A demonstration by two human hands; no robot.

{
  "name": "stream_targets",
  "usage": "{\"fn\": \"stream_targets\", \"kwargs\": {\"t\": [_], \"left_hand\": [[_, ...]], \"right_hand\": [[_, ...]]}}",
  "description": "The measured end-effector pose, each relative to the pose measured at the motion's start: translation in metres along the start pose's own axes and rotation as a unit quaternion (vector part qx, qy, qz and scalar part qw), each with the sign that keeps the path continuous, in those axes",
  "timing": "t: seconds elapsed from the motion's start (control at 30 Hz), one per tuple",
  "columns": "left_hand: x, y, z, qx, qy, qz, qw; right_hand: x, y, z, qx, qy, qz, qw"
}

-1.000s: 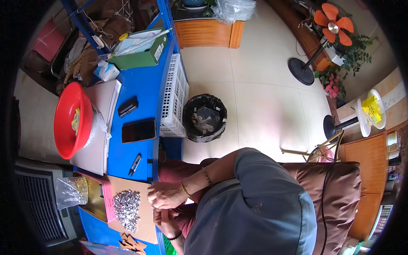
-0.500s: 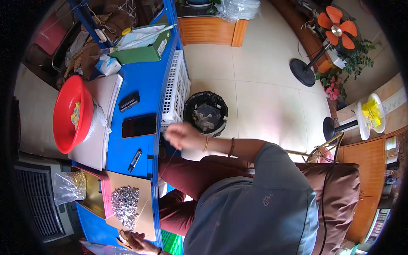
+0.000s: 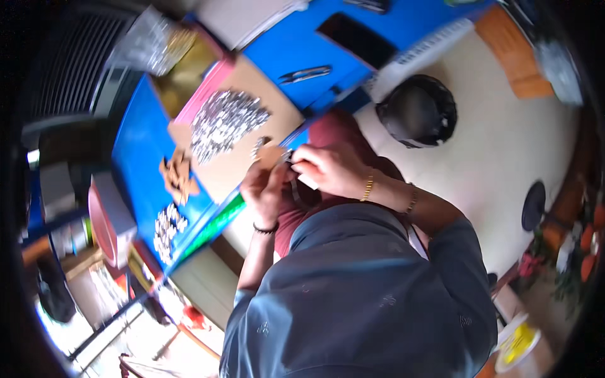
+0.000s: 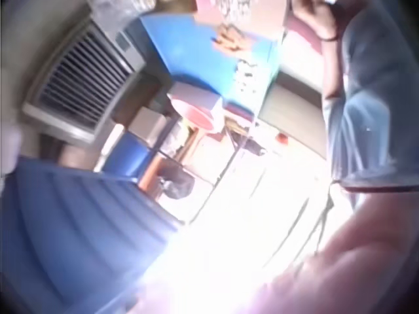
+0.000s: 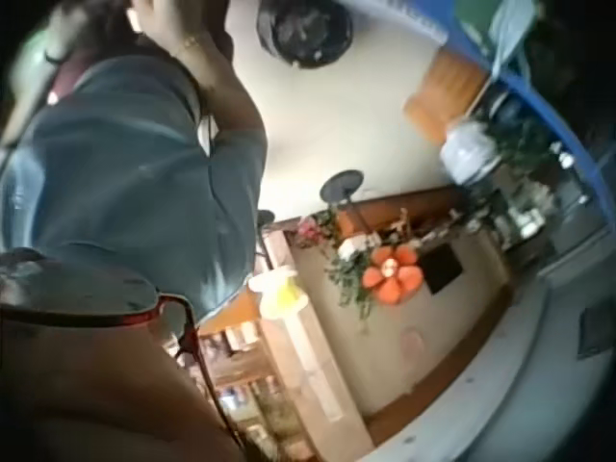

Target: The person attaches rhinestones onto bow-shaped cutouts by sewing them on with a needle and thread.

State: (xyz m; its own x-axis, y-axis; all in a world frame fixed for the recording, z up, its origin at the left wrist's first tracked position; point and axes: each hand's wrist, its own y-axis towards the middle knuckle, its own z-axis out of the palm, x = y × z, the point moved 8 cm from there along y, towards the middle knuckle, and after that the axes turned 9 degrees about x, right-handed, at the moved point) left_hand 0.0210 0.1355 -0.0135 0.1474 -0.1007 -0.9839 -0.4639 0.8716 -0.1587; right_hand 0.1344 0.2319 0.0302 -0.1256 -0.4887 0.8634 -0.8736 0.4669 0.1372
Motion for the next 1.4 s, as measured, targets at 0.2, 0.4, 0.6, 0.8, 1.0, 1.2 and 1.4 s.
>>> {"fn": "stream_targets", "kwargs": {"t": [0.2, 0.4, 0.6, 0.8, 1.0, 1.2, 1.4], "left_hand": [[-0.002, -0.012, -0.017, -0.057, -0.063, 0.045, 0.995], [0.006, -0.013, -0.022, -0.074, -0.042, 0.032, 0.996], [0.007, -0.010, -0.021, -0.081, -0.026, 0.041, 0.996], [0.017, -0.014, -0.023, -0.100, -0.016, 0.060, 0.993], [0.020, -0.020, -0.017, -0.108, -0.019, 0.082, 0.991], [0.018, -0.027, -0.013, -0.089, -0.003, 0.068, 0.994], [0.003, -0.023, -0.015, -0.022, 0.014, 0.156, 0.987]], "right_hand": [[0.006, 0.009, 0.027, 0.037, -0.039, -0.039, 0.998], [0.014, 0.015, 0.032, 0.041, -0.051, -0.045, 0.997], [0.012, 0.018, 0.034, 0.049, -0.070, -0.040, 0.996], [0.016, 0.018, 0.033, 0.053, -0.080, -0.040, 0.995], [0.014, 0.019, 0.035, 0.084, -0.089, -0.039, 0.992], [0.004, 0.023, 0.037, 0.078, -0.027, -0.016, 0.997], [-0.057, 0.025, 0.020, 0.143, 0.160, 0.165, 0.963]]}}
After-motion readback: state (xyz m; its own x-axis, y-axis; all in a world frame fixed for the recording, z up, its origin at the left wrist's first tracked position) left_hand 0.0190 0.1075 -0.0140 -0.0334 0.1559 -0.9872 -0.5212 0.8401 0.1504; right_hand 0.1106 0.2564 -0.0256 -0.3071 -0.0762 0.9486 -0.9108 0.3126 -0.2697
